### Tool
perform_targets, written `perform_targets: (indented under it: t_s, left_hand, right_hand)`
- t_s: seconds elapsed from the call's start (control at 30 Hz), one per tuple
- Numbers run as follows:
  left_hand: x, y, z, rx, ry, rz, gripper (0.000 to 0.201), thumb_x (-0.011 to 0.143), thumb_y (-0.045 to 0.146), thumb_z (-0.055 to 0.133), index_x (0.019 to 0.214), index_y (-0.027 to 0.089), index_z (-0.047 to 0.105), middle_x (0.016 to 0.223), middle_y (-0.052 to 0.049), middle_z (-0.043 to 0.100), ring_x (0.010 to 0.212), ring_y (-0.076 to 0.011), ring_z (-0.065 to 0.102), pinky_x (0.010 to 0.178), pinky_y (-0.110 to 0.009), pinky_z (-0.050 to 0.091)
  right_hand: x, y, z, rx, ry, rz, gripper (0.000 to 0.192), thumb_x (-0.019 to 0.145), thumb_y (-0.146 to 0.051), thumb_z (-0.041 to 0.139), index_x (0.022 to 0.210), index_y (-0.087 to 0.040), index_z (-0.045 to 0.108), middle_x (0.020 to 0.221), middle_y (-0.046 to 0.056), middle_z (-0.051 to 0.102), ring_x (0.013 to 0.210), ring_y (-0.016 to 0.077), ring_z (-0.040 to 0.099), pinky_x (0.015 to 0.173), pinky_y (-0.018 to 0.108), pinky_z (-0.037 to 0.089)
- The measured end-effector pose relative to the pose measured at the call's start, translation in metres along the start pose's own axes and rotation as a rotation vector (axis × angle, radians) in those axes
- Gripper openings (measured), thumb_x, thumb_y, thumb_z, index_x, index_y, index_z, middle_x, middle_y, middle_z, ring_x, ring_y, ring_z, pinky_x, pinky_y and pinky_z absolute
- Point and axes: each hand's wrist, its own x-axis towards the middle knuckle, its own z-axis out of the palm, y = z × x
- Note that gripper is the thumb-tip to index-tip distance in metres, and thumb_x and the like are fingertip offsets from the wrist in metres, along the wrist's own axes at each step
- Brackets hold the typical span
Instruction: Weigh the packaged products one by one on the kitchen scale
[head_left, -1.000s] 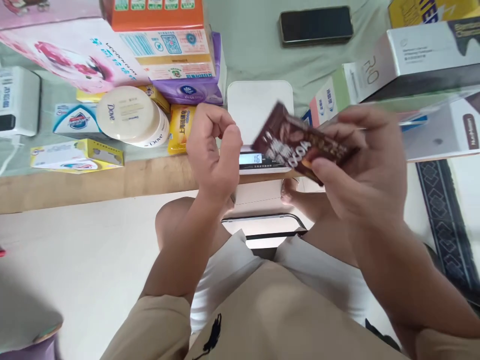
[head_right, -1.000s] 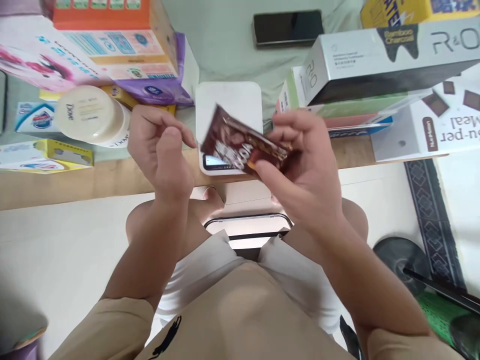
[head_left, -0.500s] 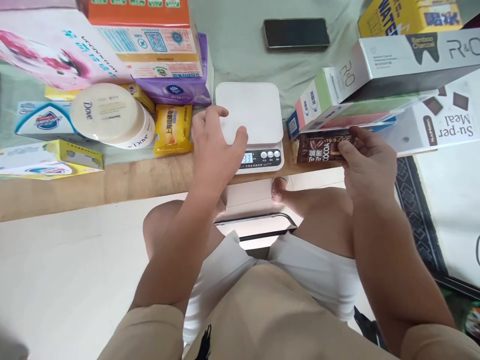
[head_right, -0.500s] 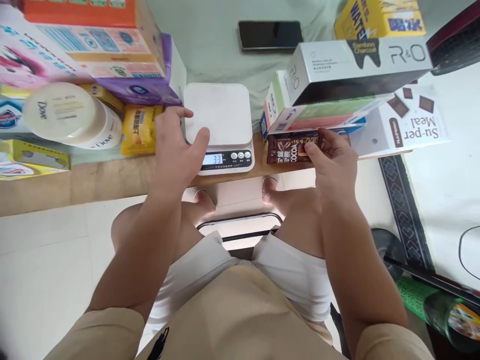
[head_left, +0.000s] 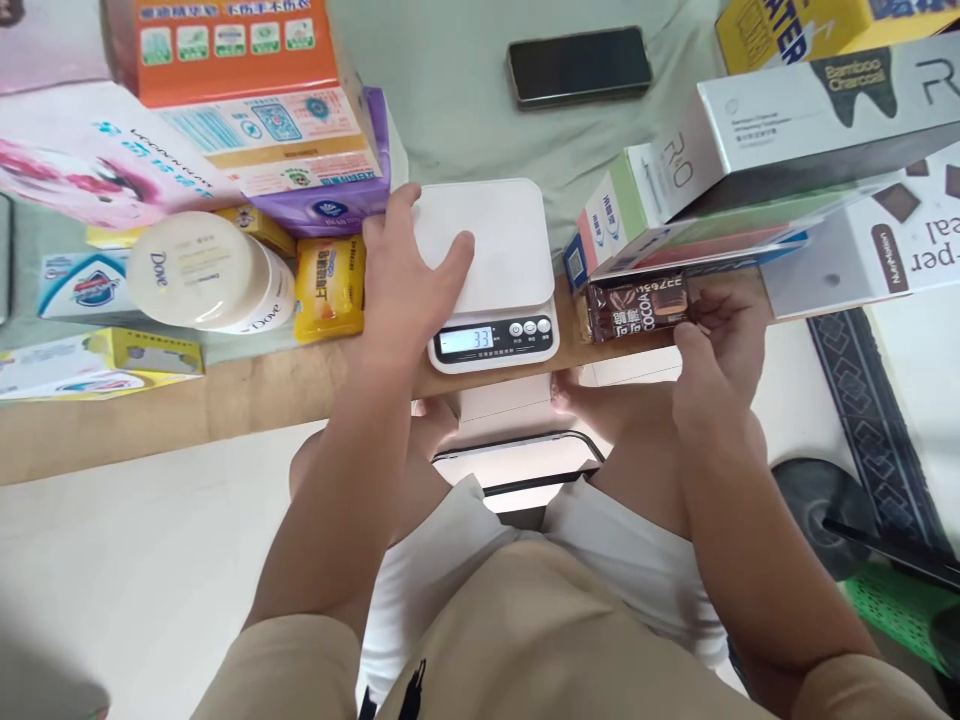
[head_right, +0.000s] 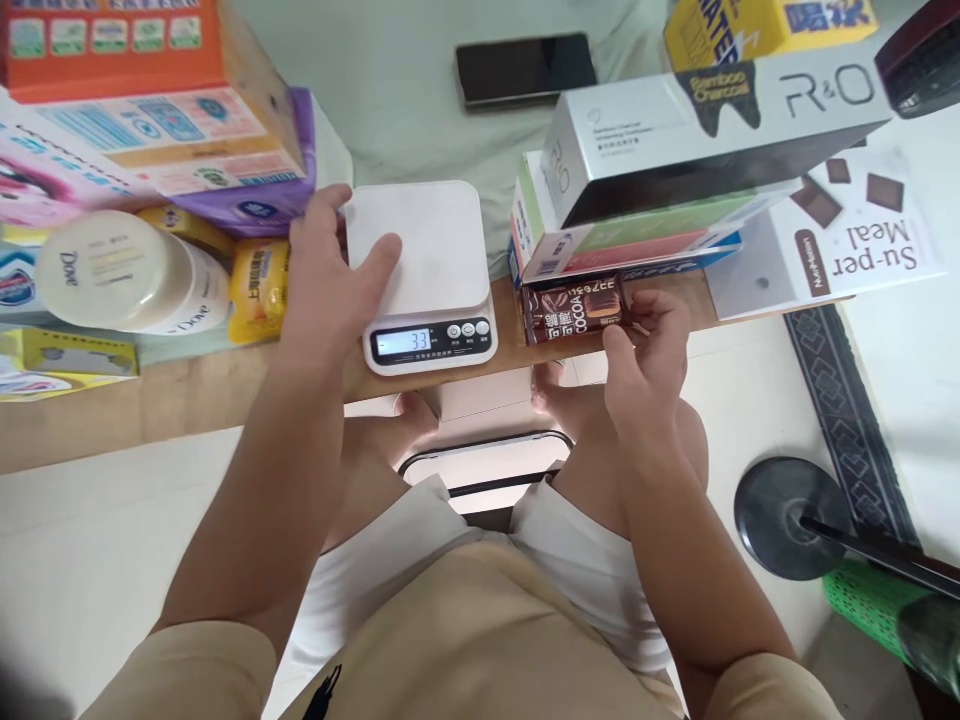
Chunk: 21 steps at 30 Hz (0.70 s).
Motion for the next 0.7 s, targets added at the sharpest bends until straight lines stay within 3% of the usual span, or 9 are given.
perform_targets:
  t_s: [0.13,0.33,0.5,0.7]
  left_hand:
    - [-0.010,-0.005,0.002,-0.023,-0.007,0.072,0.076,0.070,0.053,0.094,0.135,0.039,0.060,0.123,-0.008,0.060,0.128,-0.0349,0.055,0.115,-0.058,0.045]
    - [-0.027,0.009,0.004,0.012,-0.041,0.124,0.054,0.081,0.036,0.084,0.132,0.034,0.064,0.128,-0.010,0.063,0.120,-0.0313,0.063,0.108,-0.054,0.053]
    - [-0.042,0.028,-0.001,0.076,0.029,0.082,0.051,0.080,0.038,0.084,0.128,0.032,0.067,0.124,-0.009,0.064,0.103,-0.0259,0.066,0.094,-0.047,0.058]
    - [-0.046,0.038,-0.011,-0.009,0.133,0.155,0.019,0.096,0.044,0.070,0.113,0.034,0.066,0.117,-0.004,0.066,0.092,-0.0206,0.063,0.082,-0.040,0.052]
  right_hand:
    - [-0.003,-0.007,-0.001,0.015,-0.045,0.016,0.044,0.074,-0.032,0.061,0.117,-0.025,0.055,0.113,0.011,0.065,0.098,0.0218,0.067,0.085,0.040,0.057]
    - [-0.001,-0.016,-0.001,0.018,-0.102,0.063,0.049,0.072,-0.024,0.060,0.122,-0.023,0.055,0.115,0.011,0.068,0.100,0.0212,0.068,0.086,0.040,0.057]
    - [0.002,-0.013,-0.005,0.012,-0.102,0.061,0.052,0.070,-0.022,0.059,0.121,-0.023,0.055,0.120,0.011,0.067,0.103,0.0214,0.068,0.086,0.040,0.057]
    - [0.001,-0.007,-0.005,0.033,-0.088,0.014,0.054,0.069,-0.022,0.059,0.122,-0.025,0.056,0.122,0.012,0.066,0.103,0.0216,0.069,0.081,0.038,0.057]
